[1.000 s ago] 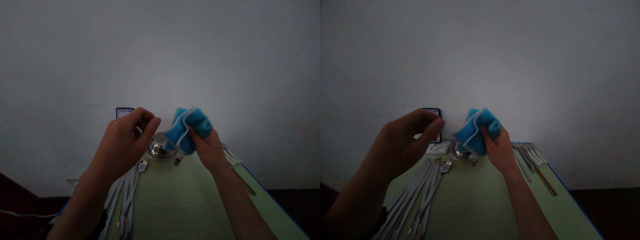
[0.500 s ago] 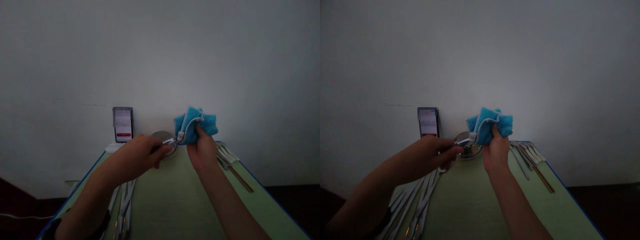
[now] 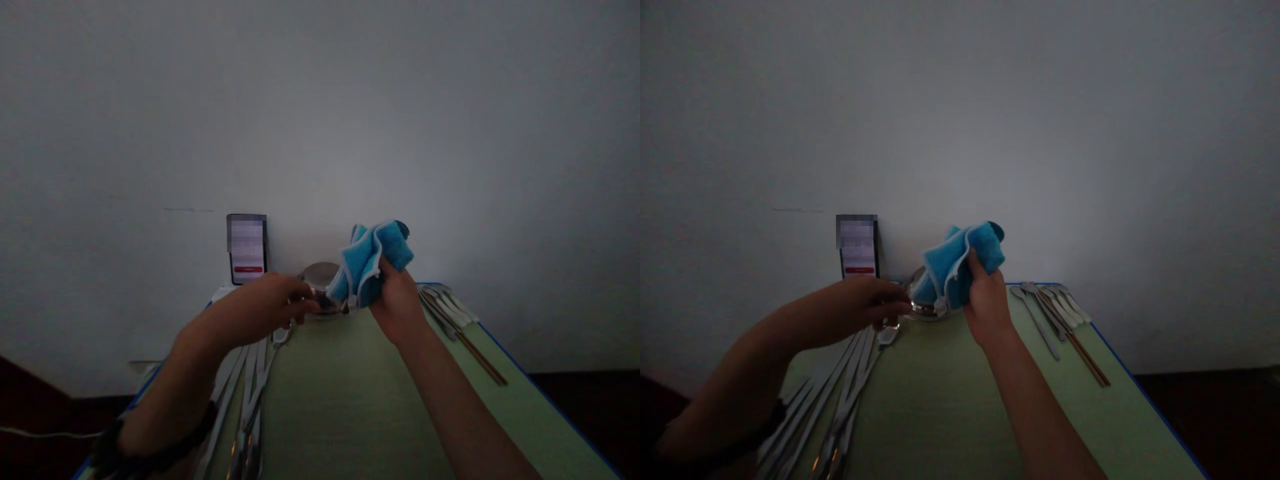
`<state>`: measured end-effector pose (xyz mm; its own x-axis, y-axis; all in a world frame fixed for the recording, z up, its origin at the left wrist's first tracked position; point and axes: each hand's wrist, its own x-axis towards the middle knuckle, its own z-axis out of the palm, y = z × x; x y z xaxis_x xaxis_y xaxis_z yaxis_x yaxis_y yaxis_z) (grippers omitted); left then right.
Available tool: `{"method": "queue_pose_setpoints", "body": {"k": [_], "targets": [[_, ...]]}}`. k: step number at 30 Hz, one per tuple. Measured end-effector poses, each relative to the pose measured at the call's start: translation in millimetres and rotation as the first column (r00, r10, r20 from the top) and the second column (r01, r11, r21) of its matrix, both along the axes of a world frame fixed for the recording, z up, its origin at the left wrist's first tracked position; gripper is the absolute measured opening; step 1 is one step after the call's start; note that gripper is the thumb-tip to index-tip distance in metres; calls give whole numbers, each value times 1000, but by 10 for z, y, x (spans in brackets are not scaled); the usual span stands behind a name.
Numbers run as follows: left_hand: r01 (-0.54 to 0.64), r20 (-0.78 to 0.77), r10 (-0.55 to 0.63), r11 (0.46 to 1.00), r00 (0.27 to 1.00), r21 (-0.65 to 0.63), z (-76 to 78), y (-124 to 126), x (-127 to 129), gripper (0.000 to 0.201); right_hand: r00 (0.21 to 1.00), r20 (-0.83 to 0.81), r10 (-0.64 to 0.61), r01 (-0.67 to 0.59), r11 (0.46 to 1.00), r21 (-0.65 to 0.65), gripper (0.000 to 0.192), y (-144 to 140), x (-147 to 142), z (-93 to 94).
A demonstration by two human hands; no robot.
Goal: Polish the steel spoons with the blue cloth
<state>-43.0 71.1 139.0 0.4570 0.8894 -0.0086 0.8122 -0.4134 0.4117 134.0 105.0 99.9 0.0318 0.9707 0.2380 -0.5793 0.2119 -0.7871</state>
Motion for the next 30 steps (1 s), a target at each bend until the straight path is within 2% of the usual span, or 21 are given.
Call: {"method": "queue_pose_setpoints", "body": {"k": [2,3,5,7,9,14,18,21,25,26,28,30], "targets": [[-123,8,123,980,992,158,39,7,-113,32,950,311,-24,-3,996,86,21,13,97,-22],[-186,44,181,951,983,248,70,-5,-144,32,877,479,-44,-25,990,137,22,11,146,-19],[-267,145,229,889,963,373,143,-56,-140,32,660,748,-73,-143,965,220,26,-7,225,8],[-288,242,196,849,950,443,207,-118,-64,30,475,875,-96,-268,931,248,28,-42,266,52],[-272,283,138,812,949,515,246,-165,36,28,377,918,-119,-345,902,259,27,-85,273,94],[-93,179,-19,798,984,595,229,-161,154,24,252,944,-212,-412,859,303,24,-166,254,156],[-26,87,-41,759,995,651,161,-111,142,24,191,956,-224,-433,854,287,23,-185,260,185],[-54,37,40,690,999,722,131,-80,97,25,145,978,-152,-455,867,202,26,-183,303,214],[-183,51,220,636,974,750,144,-39,-50,28,82,992,-100,-441,888,126,31,-161,448,268],[-217,66,253,633,965,743,149,-29,-89,28,72,993,-97,-429,895,119,32,-155,493,280],[-264,88,286,664,954,700,151,-11,-146,29,54,993,-101,-407,906,114,33,-143,576,294],[-249,57,272,750,961,613,137,-2,-159,30,32,992,-126,-387,913,128,33,-138,635,296]]}}
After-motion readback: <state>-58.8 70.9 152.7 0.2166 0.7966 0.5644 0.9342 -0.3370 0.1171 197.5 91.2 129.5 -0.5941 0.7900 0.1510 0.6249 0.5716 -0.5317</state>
